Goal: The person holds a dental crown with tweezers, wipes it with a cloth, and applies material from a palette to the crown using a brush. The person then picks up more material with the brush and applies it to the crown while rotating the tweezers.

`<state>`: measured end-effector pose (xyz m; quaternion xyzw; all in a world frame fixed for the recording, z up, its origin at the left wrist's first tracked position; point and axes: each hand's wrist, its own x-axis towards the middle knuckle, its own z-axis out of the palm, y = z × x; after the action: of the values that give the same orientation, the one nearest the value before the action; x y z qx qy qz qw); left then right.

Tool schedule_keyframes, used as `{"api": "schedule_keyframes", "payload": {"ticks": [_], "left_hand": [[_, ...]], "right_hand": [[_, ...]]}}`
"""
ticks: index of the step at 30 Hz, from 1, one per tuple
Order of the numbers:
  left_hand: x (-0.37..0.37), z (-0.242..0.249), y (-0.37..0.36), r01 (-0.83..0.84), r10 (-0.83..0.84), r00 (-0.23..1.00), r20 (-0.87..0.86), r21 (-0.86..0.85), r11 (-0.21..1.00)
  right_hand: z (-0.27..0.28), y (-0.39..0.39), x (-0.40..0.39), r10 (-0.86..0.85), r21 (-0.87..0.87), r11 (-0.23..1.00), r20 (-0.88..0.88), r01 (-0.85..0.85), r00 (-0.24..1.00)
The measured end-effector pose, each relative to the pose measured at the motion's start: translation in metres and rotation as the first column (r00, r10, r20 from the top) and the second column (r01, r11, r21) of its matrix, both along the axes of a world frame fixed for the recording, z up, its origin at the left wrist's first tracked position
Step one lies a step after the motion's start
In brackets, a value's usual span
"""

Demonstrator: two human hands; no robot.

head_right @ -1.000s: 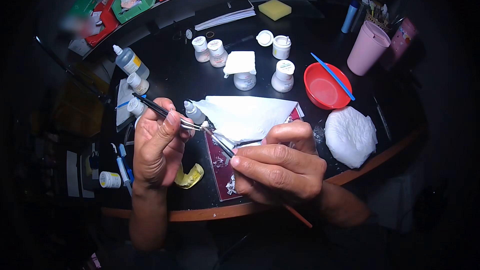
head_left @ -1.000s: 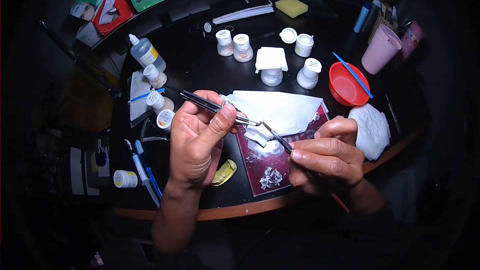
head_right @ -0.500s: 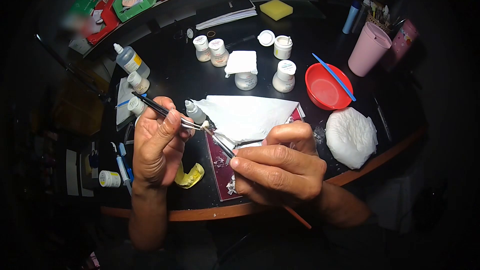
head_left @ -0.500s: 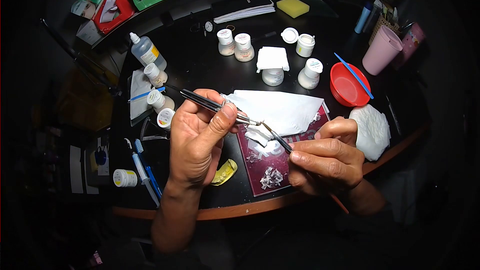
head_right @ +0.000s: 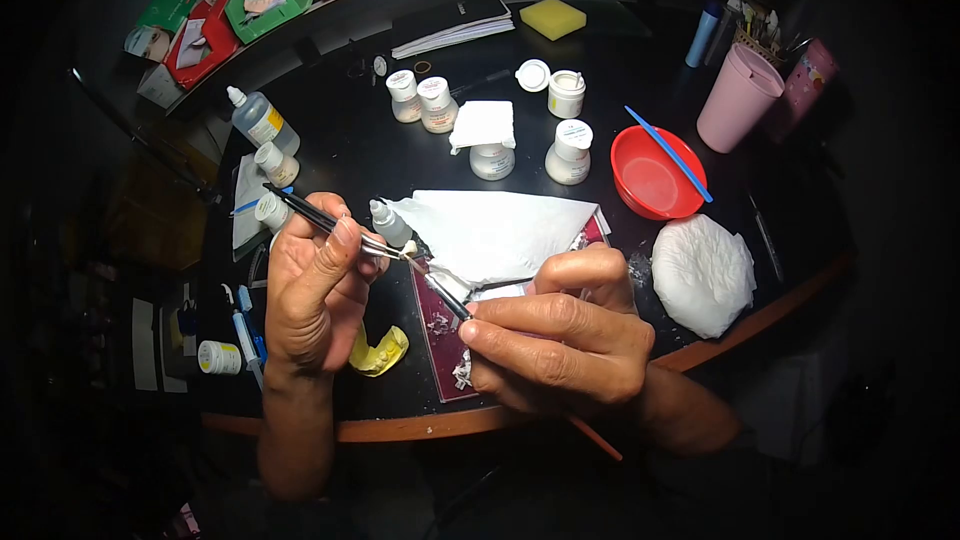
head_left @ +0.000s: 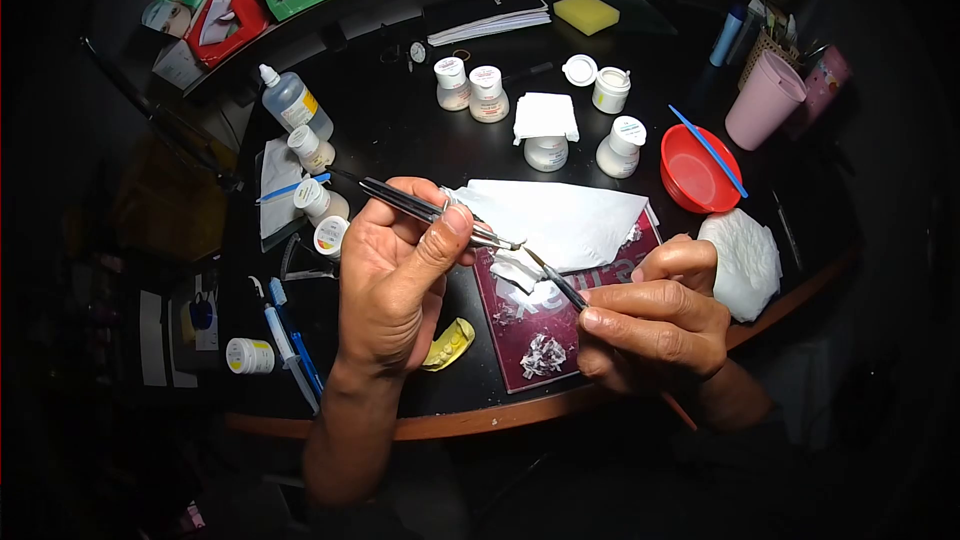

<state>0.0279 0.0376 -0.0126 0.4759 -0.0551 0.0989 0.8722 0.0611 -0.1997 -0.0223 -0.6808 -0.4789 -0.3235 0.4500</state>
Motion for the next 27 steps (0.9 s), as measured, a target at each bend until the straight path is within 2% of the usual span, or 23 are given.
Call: {"api": "schedule_keyframes", "payload": {"ticks": [27], "left_hand": [[-0.0001, 0.0017, -0.0006, 0.008, -0.008, 1.000, 0.005, -0.007, 1.000]], "right_hand": [[0.0009, 0.0018, 0.0003, -0.006, -0.006, 1.000, -0.009, 0.006, 1.000]]}}
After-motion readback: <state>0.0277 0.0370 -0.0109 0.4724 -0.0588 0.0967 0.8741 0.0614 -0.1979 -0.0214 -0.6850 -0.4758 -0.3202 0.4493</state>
